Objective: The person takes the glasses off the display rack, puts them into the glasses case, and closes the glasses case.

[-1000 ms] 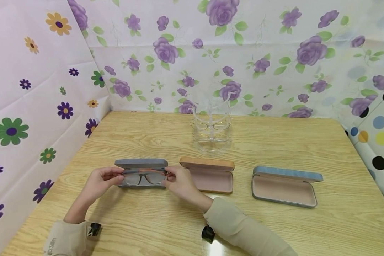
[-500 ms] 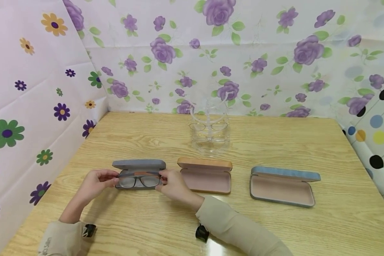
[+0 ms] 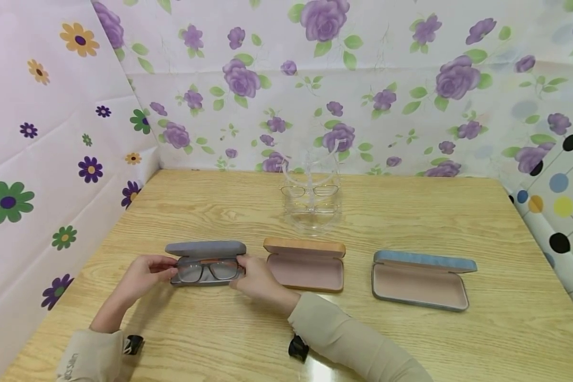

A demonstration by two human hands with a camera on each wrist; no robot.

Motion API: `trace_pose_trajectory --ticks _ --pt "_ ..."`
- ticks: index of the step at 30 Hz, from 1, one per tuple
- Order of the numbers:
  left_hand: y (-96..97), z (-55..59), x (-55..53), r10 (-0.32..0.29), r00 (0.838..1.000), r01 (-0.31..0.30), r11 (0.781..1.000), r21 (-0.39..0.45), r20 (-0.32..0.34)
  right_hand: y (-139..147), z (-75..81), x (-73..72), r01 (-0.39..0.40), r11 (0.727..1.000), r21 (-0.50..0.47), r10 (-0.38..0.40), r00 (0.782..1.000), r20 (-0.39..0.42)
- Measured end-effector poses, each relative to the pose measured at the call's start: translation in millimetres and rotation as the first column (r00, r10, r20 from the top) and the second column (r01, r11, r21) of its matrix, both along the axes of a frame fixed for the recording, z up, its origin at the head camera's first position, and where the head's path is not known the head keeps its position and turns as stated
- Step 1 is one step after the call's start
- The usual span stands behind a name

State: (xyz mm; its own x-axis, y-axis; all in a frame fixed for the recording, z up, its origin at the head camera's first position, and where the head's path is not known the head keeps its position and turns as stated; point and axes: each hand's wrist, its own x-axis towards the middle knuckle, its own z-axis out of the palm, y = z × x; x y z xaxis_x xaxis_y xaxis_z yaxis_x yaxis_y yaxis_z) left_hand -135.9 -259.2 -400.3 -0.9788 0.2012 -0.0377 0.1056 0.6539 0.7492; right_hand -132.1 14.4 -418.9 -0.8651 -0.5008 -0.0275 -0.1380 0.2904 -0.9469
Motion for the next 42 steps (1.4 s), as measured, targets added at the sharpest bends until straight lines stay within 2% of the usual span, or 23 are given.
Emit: trace_pose_trajectory --ticks 3,6,9,15,21,25,31,37,40,42 --pt "1.0 0.8 0.3 -0.004 1.000 0.004 1.000 -0.017 -0.005 -1.5 0.7 0.3 -0.016 0.999 0.042 0.019 0.997 -0.068" --pt "1.9 1.4 0.5 -0.011 1.000 0.011 1.000 -0.025 0.006 -2.6 2.4 1.1 -0.019 0.993 0.114 0.029 0.996 -0.089" --pt "2.8 1.6 0.3 -0.030 0.999 0.031 0.999 -0.020 0.021 -3.1 3.4 2.0 -0.015 0.983 0.185 0.027 0.998 -0.063" --pt "4.8 1.6 -1.4 -0.056 0.998 0.056 0.998 -0.027 0.003 -3.4 4.1 2.5 -0.010 0.979 0.204 0.016 0.999 -0.030" --pt "5.9 3.2 -1.6 -0.057 0.998 0.057 0.998 -0.031 0.026 -3.5 3.8 2.3 0.001 0.977 0.215 0.006 0.999 -0.033" --pt "6.5 6.1 -0.5 -0.047 0.998 0.048 0.998 -0.036 0.029 -2.2 2.9 2.8 0.009 0.982 0.187 -0.005 1.000 -0.021" --pt "6.0 9.5 2.7 -0.042 0.999 0.043 0.998 -0.041 0.032 0.4 -0.1 6.2 0.014 0.995 0.094 -0.010 0.999 -0.043" --pt "1.1 10.5 5.5 0.007 1.000 -0.005 0.996 -0.093 0.022 1.4 1.6 13.8 0.104 0.994 0.026 -0.105 0.991 0.076" --pt "-0.5 12.5 6.0 0.049 0.999 -0.047 0.992 -0.116 0.010 0.3 4.1 15.2 0.126 0.992 -0.024 -0.122 0.986 0.116" --pt "-1.6 13.8 5.7 0.074 0.997 -0.071 0.994 -0.086 0.032 -1.2 4.6 14.6 0.130 0.990 -0.056 -0.123 0.986 0.117"
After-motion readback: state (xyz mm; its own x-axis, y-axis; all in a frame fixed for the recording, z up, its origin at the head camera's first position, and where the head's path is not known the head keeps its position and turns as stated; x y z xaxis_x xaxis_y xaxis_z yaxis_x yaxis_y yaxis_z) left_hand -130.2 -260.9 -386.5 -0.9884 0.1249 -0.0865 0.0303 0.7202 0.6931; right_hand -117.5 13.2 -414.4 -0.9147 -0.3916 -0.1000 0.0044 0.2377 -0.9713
